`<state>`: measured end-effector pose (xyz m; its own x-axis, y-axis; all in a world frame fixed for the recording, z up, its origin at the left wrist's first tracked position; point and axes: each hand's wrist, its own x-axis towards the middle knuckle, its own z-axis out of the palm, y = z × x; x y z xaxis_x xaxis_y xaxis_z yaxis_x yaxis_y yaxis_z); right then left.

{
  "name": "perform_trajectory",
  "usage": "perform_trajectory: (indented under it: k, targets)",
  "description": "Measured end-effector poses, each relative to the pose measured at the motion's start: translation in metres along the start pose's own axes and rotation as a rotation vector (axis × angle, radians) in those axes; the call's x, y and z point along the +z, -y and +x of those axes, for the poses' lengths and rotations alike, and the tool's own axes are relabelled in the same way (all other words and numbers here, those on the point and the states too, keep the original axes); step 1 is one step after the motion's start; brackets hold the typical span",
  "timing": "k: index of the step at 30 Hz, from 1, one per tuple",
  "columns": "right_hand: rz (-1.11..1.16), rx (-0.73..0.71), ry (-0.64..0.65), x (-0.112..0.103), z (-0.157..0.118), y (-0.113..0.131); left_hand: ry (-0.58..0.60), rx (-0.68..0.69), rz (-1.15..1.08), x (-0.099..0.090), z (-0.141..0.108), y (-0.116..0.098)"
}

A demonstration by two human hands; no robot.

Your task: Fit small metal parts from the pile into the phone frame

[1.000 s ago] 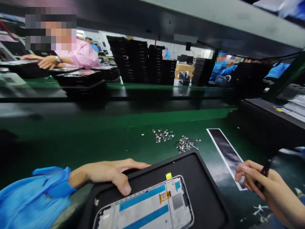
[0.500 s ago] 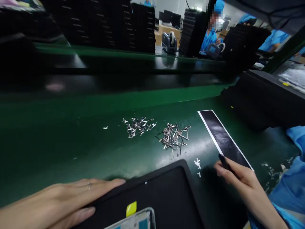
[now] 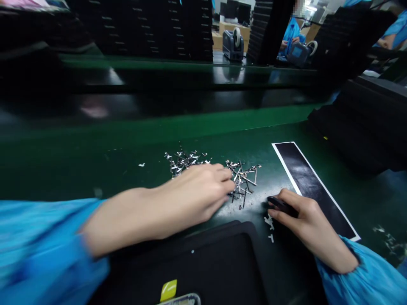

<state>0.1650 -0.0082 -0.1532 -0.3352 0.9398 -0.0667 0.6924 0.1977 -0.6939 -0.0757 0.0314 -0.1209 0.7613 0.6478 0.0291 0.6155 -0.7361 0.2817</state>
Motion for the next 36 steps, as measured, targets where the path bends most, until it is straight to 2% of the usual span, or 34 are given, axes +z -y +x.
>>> perform_trajectory:
  k: [3, 6, 9, 15, 19, 23, 27, 32, 36]
  targets:
    - [-0.031, -0.034, 0.046, 0.005, -0.010, -0.002, 0.101, 0.064, 0.032, 0.016, 0.020, -0.003]
    - [-0.115, -0.167, 0.071, 0.013, -0.022, -0.007, 0.109, 0.033, 0.016, 0.027, 0.024, -0.001]
    - [-0.145, -0.246, 0.000, 0.012, -0.020, -0.015, 0.088, 0.007, -0.030, 0.033, 0.025, 0.000]
    - [-0.120, -0.097, -0.146, -0.005, 0.009, -0.032, -0.062, -0.045, -0.155, 0.037, 0.023, -0.001]
    - [-0.087, -0.055, -0.233, -0.007, 0.014, -0.023, -0.179, -0.069, -0.309, 0.032, 0.022, -0.005]
    - [0.093, 0.023, -0.192, 0.000, 0.012, -0.002, -0.261, -0.162, -0.536, 0.024, 0.023, -0.012]
    - [0.320, 0.113, -0.151, 0.009, 0.017, 0.016, -0.251, -0.322, -0.807, 0.021, 0.026, -0.015]
    - [0.378, 0.114, -0.095, 0.018, 0.027, 0.027, -0.248, -0.493, -1.149, 0.020, 0.029, -0.015]
    - [0.433, 0.134, -0.085, 0.019, 0.028, 0.027, -0.304, -0.560, -1.283, 0.018, 0.028, -0.016]
